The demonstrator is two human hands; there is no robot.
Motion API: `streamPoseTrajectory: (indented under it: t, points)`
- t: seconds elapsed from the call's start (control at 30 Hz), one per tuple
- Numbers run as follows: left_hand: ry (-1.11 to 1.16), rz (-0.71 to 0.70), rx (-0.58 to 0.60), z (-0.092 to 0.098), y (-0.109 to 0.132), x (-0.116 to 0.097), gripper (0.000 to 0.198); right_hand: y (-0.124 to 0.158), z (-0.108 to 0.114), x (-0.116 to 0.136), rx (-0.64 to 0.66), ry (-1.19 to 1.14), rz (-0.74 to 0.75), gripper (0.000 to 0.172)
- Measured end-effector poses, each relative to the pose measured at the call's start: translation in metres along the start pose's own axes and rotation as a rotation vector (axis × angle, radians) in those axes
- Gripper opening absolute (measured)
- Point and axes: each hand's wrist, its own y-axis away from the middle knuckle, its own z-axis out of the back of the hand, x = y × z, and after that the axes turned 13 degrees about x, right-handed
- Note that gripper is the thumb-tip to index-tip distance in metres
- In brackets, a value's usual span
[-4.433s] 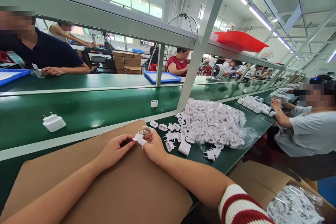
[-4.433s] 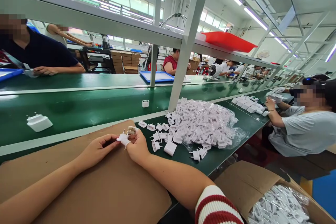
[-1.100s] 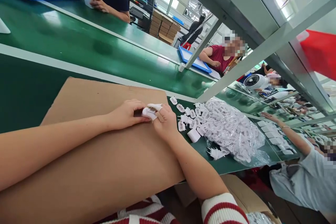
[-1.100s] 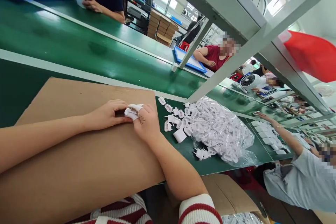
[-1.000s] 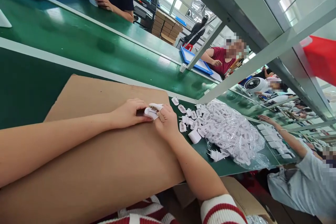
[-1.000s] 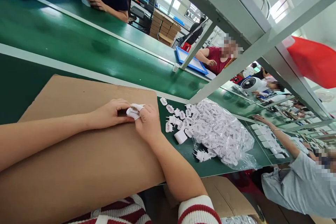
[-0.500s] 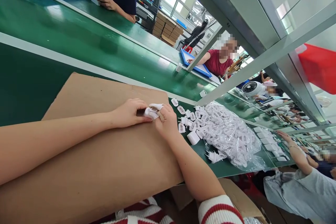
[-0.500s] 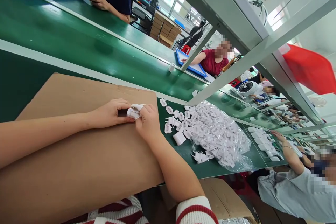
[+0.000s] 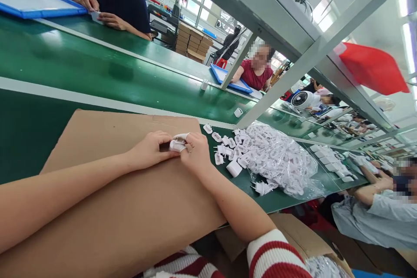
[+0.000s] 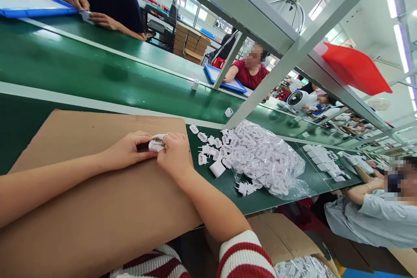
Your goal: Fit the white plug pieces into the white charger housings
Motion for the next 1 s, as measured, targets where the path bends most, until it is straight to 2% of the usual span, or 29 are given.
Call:
streamPoseTrajectory:
  t: [0.23,0.3,0.37,0.5,0.6,0.7,0.77,0.83,0.87,0.9,0.93,0.97,1.0]
  points:
    - [-0.028,0.049,0.049,0.007,-0.006,-0.009,0.042,-0.002,-0.013,-0.018,-0.132,-0.281,-0.026,0.064]
    - [-0.025,0.120,0.025,0.016,-0.018,-0.005,0.044,-0.007,-0.012,-0.028,-0.181,-0.203,-0.058,0.060]
    - [-0.051,0.228,-0.052,0.030,-0.036,0.005,0.052,-0.012,-0.009,-0.039,-0.189,-0.051,-0.157,0.055]
    - [-0.228,0.451,-0.181,0.069,-0.076,0.032,0.057,-0.018,-0.010,-0.056,-0.081,0.124,-0.379,0.054]
    - [-0.285,0.539,-0.225,0.097,-0.093,0.053,0.060,-0.020,-0.010,-0.061,0.002,0.154,-0.409,0.037]
    - [-0.292,0.635,-0.220,0.114,-0.096,0.070,0.062,-0.022,-0.006,-0.061,0.001,0.173,-0.406,0.024]
    - [-0.293,0.717,-0.244,0.116,-0.093,0.075,0.069,-0.023,-0.002,-0.059,-0.041,0.159,-0.381,0.025]
    - [-0.331,0.756,-0.400,0.110,-0.089,0.071,0.083,-0.023,0.000,-0.056,-0.095,0.113,-0.327,0.029]
    - [-0.368,0.727,-0.504,0.103,-0.086,0.067,0.088,-0.022,0.001,-0.053,-0.118,0.078,-0.295,0.030]
    - [-0.406,0.660,-0.590,0.096,-0.082,0.060,0.089,-0.021,0.001,-0.050,-0.136,0.033,-0.258,0.030]
    - [-0.435,0.561,-0.625,0.086,-0.078,0.052,0.086,-0.019,0.000,-0.047,-0.144,-0.019,-0.217,0.031]
    - [-0.438,0.442,-0.598,0.075,-0.074,0.043,0.078,-0.017,-0.002,-0.043,-0.146,-0.080,-0.176,0.032]
    - [-0.401,0.339,-0.521,0.064,-0.069,0.034,0.069,-0.015,-0.005,-0.040,-0.143,-0.151,-0.141,0.035]
